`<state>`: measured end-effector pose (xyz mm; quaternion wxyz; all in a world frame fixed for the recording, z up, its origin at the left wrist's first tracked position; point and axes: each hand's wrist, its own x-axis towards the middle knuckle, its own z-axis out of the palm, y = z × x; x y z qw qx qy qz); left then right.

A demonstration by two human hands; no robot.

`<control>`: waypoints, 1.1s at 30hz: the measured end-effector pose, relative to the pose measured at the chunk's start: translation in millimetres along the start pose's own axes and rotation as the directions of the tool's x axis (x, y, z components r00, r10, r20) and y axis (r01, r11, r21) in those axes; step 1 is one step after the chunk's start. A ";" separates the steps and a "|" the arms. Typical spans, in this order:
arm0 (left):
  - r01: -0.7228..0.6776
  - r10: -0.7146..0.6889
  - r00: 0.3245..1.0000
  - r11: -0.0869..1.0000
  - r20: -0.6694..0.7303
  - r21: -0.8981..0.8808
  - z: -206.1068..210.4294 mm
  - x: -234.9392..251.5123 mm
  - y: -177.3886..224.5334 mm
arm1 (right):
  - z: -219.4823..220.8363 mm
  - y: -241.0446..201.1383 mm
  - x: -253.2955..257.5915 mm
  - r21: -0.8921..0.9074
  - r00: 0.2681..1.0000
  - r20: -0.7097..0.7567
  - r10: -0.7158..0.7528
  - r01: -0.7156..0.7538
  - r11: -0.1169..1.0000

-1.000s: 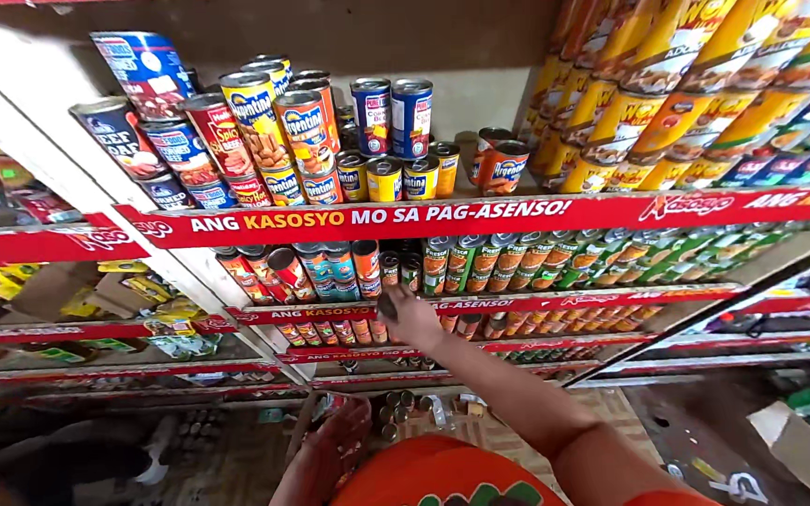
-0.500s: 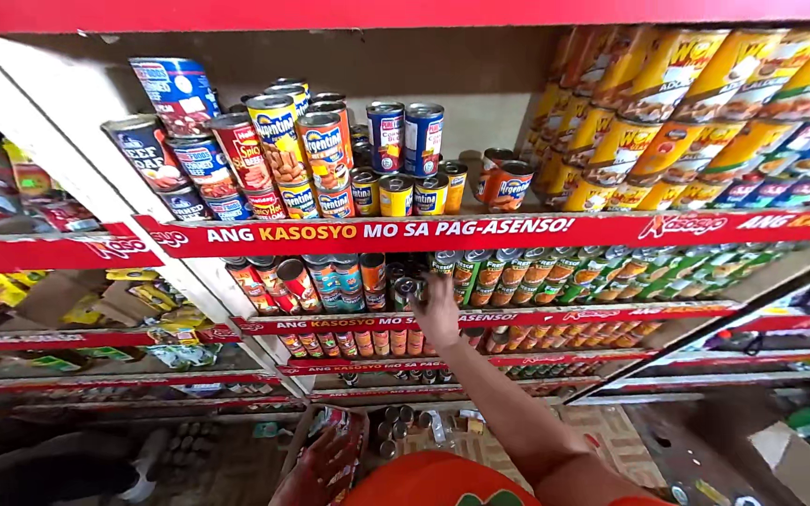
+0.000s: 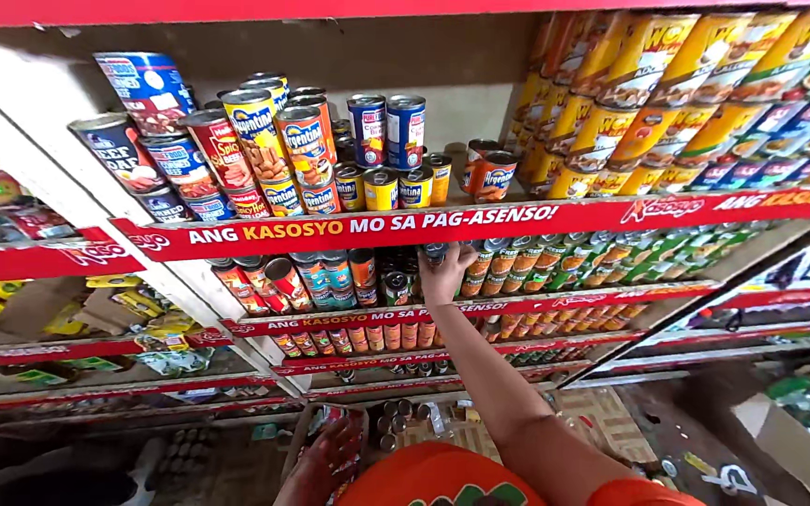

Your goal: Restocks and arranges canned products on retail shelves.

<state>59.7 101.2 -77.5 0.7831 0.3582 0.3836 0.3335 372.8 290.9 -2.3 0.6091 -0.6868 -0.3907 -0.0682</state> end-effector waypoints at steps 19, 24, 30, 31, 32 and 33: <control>-0.240 0.246 0.969 0.950 -0.006 0.198 -21.9 4.5 9.6 | -86.3 -11.1 -106.3 0.658 0.781 0.443 -0.441 0.052 0.752; -0.317 0.284 0.948 0.894 0.144 0.318 12.9 26.1 34.9 | -111.2 -42.9 -127.8 0.292 0.304 0.944 -0.127 -0.596 0.748; -0.056 0.068 0.997 0.961 -0.038 0.272 56.7 31.3 29.7 | -119.4 -37.4 -110.4 0.195 0.222 0.971 -0.092 -0.502 0.842; -0.037 0.051 0.998 0.965 -0.046 0.258 58.1 31.4 28.4 | -121.1 -31.8 -101.5 0.193 0.284 0.957 -0.048 -0.506 0.841; -0.018 0.033 0.998 0.972 -0.061 0.233 60.8 31.1 28.6 | -122.3 -24.5 -91.0 0.190 0.357 0.934 0.001 -0.501 0.844; 0.009 0.009 0.996 0.980 -0.088 0.199 65.5 30.7 30.7 | -123.8 -17.7 -78.9 0.178 0.427 0.902 0.059 -0.493 0.852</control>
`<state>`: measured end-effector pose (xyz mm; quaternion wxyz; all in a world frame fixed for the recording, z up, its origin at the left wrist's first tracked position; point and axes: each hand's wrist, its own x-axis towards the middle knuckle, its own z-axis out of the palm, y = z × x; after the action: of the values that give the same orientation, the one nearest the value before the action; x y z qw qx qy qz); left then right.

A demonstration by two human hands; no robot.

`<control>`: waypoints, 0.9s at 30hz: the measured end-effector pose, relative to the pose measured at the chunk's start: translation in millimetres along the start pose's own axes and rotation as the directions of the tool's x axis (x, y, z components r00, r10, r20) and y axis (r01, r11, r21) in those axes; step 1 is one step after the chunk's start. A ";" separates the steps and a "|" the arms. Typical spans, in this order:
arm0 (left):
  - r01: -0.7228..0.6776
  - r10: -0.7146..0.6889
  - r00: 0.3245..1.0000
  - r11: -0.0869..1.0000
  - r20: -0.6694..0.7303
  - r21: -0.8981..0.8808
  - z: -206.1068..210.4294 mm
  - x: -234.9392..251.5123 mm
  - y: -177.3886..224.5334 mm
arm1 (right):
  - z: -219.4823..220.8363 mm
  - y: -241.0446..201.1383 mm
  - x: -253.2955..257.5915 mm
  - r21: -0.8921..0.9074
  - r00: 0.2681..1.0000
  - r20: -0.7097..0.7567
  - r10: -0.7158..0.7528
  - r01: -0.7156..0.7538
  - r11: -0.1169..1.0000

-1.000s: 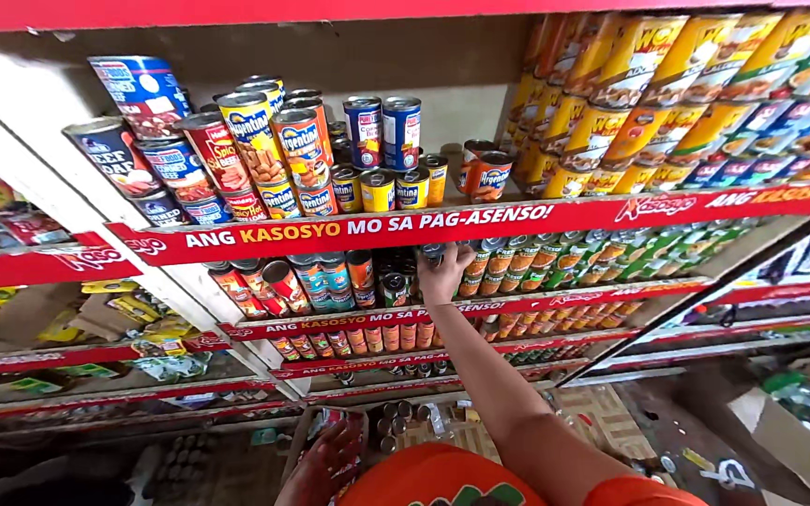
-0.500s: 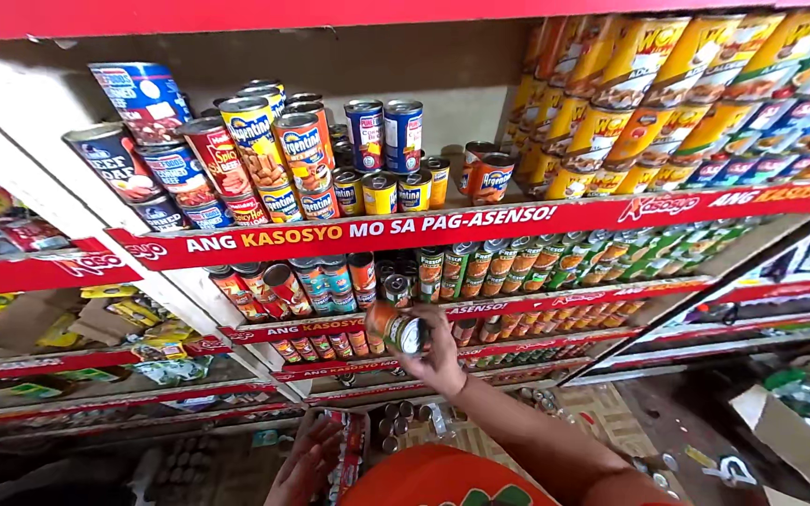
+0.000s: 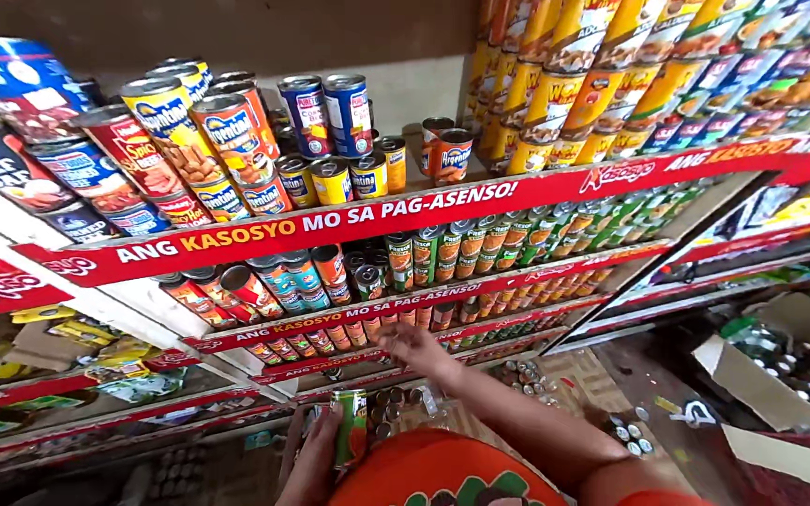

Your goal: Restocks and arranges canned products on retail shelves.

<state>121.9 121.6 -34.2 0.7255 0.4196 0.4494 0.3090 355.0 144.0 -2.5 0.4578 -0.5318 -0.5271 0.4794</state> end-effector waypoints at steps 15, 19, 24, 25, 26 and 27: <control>-0.108 0.092 0.986 0.988 -0.140 -0.113 -5.2 16.4 -18.5 | -35.3 45.1 28.6 -0.139 0.993 -0.109 0.040 -0.055 0.989; -0.140 0.103 0.981 0.963 -0.165 -0.230 -6.2 9.7 -13.2 | -1.7 46.2 25.9 -0.231 0.983 0.165 0.080 -0.041 0.972; -0.185 0.164 0.983 0.872 -0.086 -0.453 -14.9 4.6 -20.1 | 2.4 9.4 69.9 -0.611 0.979 0.172 -0.112 0.195 0.767; -0.193 0.179 0.981 0.857 -0.075 -0.478 -15.9 3.5 -22.2 | 1.5 -0.2 90.2 -0.679 0.969 0.130 -0.210 0.241 0.694; -0.197 0.191 0.980 0.840 -0.063 -0.505 -16.3 2.3 -23.6 | 1.3 -10.3 112.8 -0.736 0.957 0.079 -0.281 0.246 0.630; -0.194 0.198 0.979 0.825 -0.050 -0.531 -16.4 1.2 -24.2 | 2.0 -19.7 135.9 -0.790 0.950 0.024 -0.313 0.210 0.577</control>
<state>109.1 117.0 -60.1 0.7795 0.2465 0.2980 0.4928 348.5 280.3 13.1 0.2755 -0.6212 -0.7273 0.0960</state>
